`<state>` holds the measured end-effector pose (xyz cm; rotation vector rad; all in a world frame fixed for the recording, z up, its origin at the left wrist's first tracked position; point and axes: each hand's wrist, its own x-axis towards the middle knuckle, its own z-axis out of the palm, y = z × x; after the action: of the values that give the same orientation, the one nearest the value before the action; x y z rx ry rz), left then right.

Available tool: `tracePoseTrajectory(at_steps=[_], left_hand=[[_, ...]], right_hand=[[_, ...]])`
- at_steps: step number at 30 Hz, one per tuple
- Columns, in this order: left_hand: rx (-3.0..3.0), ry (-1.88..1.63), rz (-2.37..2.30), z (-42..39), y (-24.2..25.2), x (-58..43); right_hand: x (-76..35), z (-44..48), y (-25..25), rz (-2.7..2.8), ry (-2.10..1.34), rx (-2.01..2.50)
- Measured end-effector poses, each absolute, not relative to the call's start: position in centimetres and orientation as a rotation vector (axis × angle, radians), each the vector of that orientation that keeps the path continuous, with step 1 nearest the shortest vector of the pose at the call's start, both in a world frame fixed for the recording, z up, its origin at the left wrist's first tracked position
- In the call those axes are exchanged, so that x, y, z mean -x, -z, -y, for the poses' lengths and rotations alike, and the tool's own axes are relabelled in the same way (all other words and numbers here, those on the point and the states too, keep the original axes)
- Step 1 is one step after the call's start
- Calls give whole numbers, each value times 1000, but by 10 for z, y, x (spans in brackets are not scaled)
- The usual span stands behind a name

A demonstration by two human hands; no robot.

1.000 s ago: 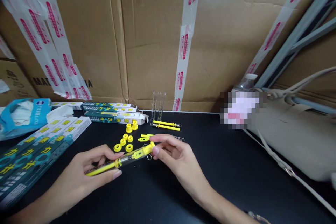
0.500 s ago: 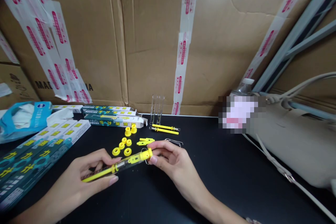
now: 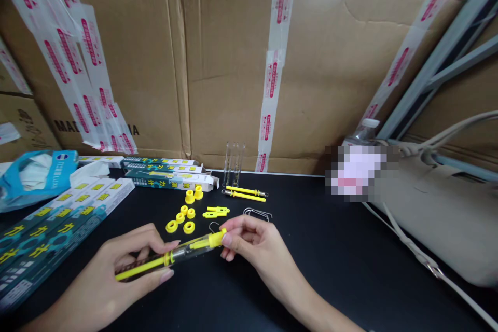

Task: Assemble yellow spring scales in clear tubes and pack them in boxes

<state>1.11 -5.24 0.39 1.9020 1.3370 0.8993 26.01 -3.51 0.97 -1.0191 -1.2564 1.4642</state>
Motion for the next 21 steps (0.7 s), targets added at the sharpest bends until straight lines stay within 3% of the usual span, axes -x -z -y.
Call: tracePoseTrajectory(at_steps=[11,21], left_hand=[[-1915,-888,-1367,53,-4,-14],[-1698,-734,-1269,44,-14,-15]], right_hand=[[-257,42,-4,1307,-1483,967],[-257,50,-13,1362,-1272,933]])
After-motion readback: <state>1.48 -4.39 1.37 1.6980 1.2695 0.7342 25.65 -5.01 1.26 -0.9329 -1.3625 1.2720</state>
